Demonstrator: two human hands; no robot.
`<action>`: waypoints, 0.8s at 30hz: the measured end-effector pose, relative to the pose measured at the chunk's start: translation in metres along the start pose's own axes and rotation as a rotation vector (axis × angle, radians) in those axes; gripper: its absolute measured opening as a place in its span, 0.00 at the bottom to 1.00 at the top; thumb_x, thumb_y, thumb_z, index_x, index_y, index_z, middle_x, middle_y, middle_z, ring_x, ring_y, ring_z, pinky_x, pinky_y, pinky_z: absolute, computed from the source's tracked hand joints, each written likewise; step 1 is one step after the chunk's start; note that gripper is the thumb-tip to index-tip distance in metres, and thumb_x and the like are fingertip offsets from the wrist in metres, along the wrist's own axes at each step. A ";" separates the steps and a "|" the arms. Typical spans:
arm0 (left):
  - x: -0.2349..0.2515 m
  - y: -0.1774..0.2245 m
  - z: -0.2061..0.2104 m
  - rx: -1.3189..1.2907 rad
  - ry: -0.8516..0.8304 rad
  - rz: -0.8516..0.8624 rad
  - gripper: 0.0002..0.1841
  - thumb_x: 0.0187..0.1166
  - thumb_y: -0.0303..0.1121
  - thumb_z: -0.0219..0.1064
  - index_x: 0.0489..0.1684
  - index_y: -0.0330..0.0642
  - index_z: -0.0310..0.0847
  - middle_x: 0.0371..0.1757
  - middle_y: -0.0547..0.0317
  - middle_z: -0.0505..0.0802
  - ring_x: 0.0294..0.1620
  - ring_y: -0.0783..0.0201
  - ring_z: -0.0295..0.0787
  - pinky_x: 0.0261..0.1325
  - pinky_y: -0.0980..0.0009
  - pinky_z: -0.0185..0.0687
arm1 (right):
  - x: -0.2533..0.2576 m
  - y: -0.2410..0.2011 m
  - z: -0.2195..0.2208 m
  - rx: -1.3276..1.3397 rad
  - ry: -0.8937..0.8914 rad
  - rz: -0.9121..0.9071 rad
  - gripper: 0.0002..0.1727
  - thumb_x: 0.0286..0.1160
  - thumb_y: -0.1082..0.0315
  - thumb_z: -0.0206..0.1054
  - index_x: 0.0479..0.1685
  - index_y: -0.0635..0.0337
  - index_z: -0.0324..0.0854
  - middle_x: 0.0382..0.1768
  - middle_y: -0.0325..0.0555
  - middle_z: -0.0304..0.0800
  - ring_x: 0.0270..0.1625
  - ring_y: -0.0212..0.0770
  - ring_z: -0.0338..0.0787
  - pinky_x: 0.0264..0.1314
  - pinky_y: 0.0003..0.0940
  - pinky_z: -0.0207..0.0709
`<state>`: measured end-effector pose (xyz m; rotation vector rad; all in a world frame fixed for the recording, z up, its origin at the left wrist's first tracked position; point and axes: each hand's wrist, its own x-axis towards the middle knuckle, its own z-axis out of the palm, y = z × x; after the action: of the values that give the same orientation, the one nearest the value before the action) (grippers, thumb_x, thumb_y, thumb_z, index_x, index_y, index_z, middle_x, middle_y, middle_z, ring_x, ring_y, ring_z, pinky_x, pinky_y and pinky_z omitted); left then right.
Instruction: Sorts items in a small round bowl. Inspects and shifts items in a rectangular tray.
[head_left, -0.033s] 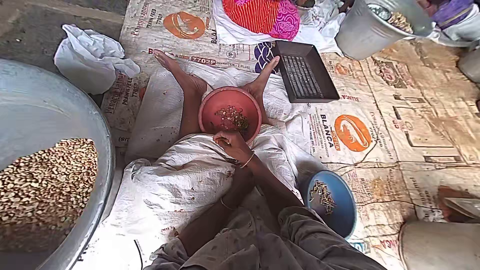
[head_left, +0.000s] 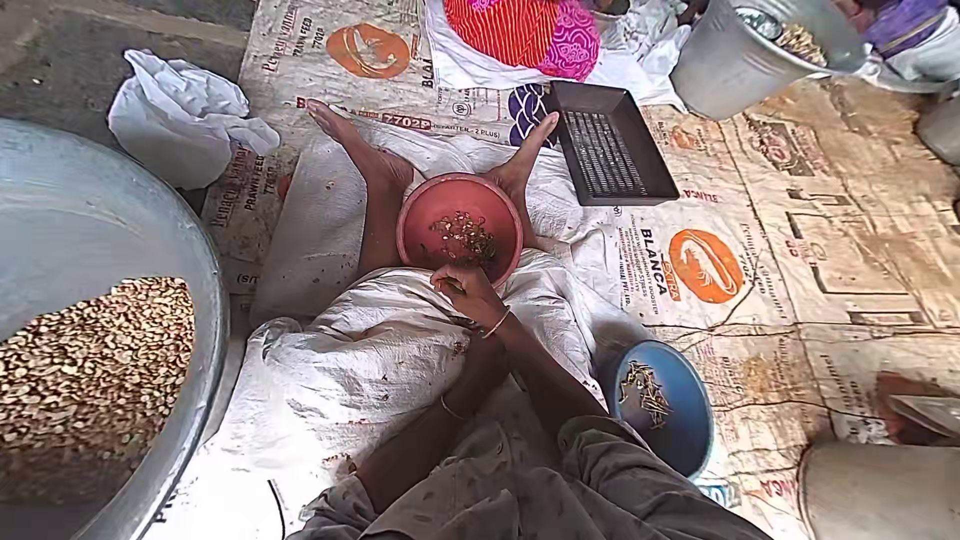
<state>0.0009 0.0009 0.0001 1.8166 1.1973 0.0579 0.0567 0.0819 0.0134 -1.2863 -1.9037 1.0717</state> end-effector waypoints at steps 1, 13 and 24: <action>0.001 0.000 0.000 0.014 -0.002 -0.004 0.22 0.87 0.34 0.54 0.67 0.22 0.79 0.77 0.33 0.81 0.86 0.41 0.68 0.88 0.50 0.53 | -0.002 0.011 0.002 0.027 0.035 0.018 0.09 0.81 0.78 0.62 0.49 0.72 0.87 0.42 0.59 0.93 0.41 0.45 0.92 0.49 0.40 0.86; 0.000 0.008 0.003 -0.041 0.153 0.017 0.22 0.90 0.30 0.51 0.75 0.27 0.78 0.83 0.36 0.78 0.86 0.41 0.71 0.88 0.52 0.58 | 0.011 0.050 -0.007 0.126 0.063 0.147 0.10 0.83 0.78 0.62 0.53 0.74 0.85 0.45 0.61 0.92 0.39 0.47 0.94 0.50 0.41 0.89; -0.004 0.017 0.001 -0.056 0.186 -0.003 0.22 0.89 0.30 0.55 0.77 0.29 0.77 0.82 0.36 0.78 0.86 0.41 0.71 0.89 0.52 0.59 | 0.018 0.058 -0.007 0.079 0.025 0.139 0.12 0.82 0.76 0.62 0.55 0.74 0.85 0.48 0.62 0.91 0.44 0.46 0.94 0.54 0.39 0.88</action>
<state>0.0112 -0.0045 0.0128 1.7905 1.3145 0.2611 0.0829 0.1126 -0.0330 -1.3971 -1.7563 1.1837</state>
